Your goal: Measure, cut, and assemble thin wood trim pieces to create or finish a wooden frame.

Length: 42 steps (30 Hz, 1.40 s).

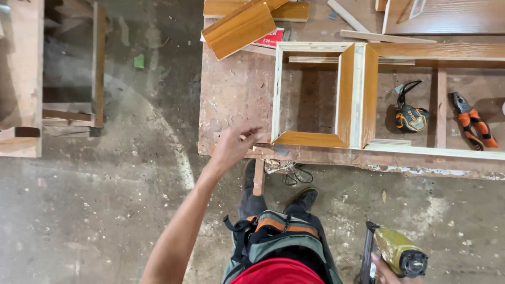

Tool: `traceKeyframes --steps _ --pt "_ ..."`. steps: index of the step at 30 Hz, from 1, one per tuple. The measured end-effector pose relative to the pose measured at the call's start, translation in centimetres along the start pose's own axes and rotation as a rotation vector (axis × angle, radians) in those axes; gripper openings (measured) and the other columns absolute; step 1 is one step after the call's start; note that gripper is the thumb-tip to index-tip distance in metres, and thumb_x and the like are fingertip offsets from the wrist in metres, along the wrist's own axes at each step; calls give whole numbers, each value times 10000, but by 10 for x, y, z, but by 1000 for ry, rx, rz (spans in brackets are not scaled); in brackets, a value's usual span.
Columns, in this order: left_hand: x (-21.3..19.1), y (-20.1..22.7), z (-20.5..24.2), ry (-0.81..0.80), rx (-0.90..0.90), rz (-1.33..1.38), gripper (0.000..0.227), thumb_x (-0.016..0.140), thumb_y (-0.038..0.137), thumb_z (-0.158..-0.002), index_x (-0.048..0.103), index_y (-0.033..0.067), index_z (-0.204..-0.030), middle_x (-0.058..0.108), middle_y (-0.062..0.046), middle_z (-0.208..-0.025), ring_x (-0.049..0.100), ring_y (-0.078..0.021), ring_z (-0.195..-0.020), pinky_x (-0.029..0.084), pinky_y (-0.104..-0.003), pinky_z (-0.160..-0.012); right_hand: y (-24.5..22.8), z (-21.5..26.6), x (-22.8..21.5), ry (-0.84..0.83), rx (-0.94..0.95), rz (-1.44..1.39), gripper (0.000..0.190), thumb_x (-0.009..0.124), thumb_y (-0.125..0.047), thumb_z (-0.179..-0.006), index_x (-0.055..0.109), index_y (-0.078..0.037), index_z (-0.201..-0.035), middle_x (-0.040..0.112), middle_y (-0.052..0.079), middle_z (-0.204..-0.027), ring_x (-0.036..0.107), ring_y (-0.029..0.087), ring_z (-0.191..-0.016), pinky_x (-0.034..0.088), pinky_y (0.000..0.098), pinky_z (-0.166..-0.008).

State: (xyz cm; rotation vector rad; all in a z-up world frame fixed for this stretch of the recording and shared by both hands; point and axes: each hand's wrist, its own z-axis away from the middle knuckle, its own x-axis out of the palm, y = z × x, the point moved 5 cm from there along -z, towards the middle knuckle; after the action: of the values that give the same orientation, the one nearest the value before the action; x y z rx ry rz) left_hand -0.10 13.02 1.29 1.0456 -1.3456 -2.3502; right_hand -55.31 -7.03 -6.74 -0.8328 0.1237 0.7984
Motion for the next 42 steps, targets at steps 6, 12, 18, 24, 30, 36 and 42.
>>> traceKeyframes --steps 6,12,18,24,30,36,42 --pt "-10 -60 9 21 -60 134 331 729 194 -915 745 115 -1236 803 -92 -1005 731 -153 -834 581 -315 -723 -31 17 43 11 124 135 420 807 -34 -769 649 -22 -1157 547 73 -562 475 163 -413 365 345 -387" --pt "-15 -115 16 17 -139 345 290 670 157 -967 744 65 -1232 773 -60 -888 652 -93 -776 542 -277 -703 -67 57 114 45 260 89 315 792 -60 -801 648 -11 -1077 506 67 -541 450 177 -391 359 354 -371" --pt "-22 -97 9 -144 -222 390 288 637 164 -976 745 60 -1222 734 -31 -764 628 -58 -707 513 -251 -651 -100 89 159 114 219 67 306 790 -59 -804 662 -2 -1076 511 55 -560 426 147 -403 342 329 -367" --pt "-19 -55 -2 -151 -19 271 271 697 195 -957 755 80 -1195 724 -99 -797 628 -158 -665 509 -304 -622 -120 108 175 164 199 44 352 775 -64 -800 663 -35 -1132 497 52 -556 419 138 -409 347 323 -368" --pt "-14 3 -7 6 460 164 331 750 185 -915 695 45 -1211 712 -126 -884 690 -299 -751 545 -414 -669 -135 124 165 255 136 2 321 782 -49 -797 663 9 -1089 557 66 -599 466 142 -428 373 327 -371" --pt "19 18 -16 -55 419 -13 346 733 293 -915 713 92 -1197 734 -141 -847 702 -332 -703 537 -456 -596 -172 141 120 379 6 -25 213 792 -69 -801 690 45 -950 620 54 -634 512 141 -464 398 317 -420" --pt "29 11 -26 -118 179 -165 337 686 356 -912 735 180 -1195 740 -155 -777 708 -344 -687 527 -473 -604 -197 94 33 323 -146 143 136 761 -107 -842 723 23 -826 649 52 -621 572 129 -531 437 309 -499"
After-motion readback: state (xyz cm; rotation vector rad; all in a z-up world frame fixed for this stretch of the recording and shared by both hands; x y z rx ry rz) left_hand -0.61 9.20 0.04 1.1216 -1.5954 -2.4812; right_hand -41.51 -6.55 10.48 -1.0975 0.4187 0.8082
